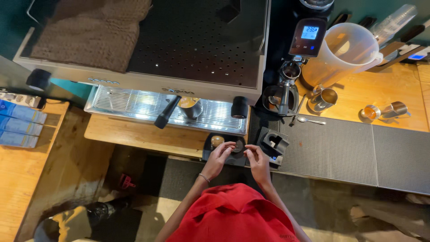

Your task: The person prepares an espresso shot by tamping coffee grounds in a portafilter, weighing the dose, and cleaning the equipment. They use a tamper to compress the grounds, a scale to measure the coffee, and a brush to clean the portafilter and drip tray. The person also uses a spoon to level the coffee grounds and a cloth to wipe the portafilter handle.

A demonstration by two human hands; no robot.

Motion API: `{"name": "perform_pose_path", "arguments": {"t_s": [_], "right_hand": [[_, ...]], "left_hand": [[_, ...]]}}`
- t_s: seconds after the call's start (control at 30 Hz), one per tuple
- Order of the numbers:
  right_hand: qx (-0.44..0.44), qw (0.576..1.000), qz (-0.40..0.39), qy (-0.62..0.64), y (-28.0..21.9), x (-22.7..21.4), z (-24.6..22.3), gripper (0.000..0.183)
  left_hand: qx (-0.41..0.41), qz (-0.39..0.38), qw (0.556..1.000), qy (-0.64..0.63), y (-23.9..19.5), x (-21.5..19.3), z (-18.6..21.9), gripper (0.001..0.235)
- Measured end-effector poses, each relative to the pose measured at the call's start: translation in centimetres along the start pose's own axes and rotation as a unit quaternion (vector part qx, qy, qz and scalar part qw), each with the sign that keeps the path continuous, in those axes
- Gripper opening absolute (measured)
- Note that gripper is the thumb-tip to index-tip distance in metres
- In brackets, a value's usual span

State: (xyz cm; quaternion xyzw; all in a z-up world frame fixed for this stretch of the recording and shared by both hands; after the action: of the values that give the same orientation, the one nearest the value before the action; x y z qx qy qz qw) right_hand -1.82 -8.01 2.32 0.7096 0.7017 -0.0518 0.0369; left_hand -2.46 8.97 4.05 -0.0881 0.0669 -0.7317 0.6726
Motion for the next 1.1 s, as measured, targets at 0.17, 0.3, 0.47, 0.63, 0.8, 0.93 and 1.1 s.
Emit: {"name": "perform_pose_path", "arguments": {"t_s": [0.17,0.3,0.47,0.63,0.8,0.93,1.1], "right_hand": [[0.006,1.000,0.010,-0.003,-0.6,2.2,-1.9,0.017],[0.012,1.000,0.020,-0.007,-0.8,3.0,-2.2,0.017],[0.018,0.999,0.029,-0.016,-0.8,3.2,-2.1,0.016],[0.025,0.999,0.030,-0.030,-0.6,3.2,-1.0,0.016],[0.029,0.999,0.018,-0.025,-0.6,3.1,-2.2,0.016],[0.034,0.999,0.017,-0.036,-0.6,2.8,-2.2,0.016],[0.039,0.999,0.010,-0.037,-0.4,2.9,-2.2,0.017]], "left_hand": [[0.001,-0.011,1.000,0.004,-0.3,-2.3,-1.1,0.028],[-0.001,-0.024,1.000,0.007,0.0,-3.1,-1.9,0.028],[0.002,-0.040,0.999,0.012,0.3,-3.1,-0.9,0.027],[0.003,-0.052,0.999,0.017,0.9,-2.8,-0.9,0.027],[-0.001,-0.050,0.999,0.011,0.7,-2.4,-0.4,0.026],[0.005,-0.045,0.999,0.012,0.6,-2.0,-0.7,0.026],[-0.003,-0.044,0.999,0.004,0.8,-1.7,-1.2,0.026]]}}
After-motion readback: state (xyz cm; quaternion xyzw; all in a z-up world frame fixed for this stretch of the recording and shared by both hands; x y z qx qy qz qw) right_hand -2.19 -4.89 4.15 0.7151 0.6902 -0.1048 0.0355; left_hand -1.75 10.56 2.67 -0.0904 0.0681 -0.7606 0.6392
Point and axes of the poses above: each hand's wrist, its own y-axis towards the middle knuckle, its own x-axis out of the palm, z = x × y, the point moved 4 cm from there along y, towards the middle knuckle, and after that the axes turned 3 degrees about -x, right-handed, at the moved point
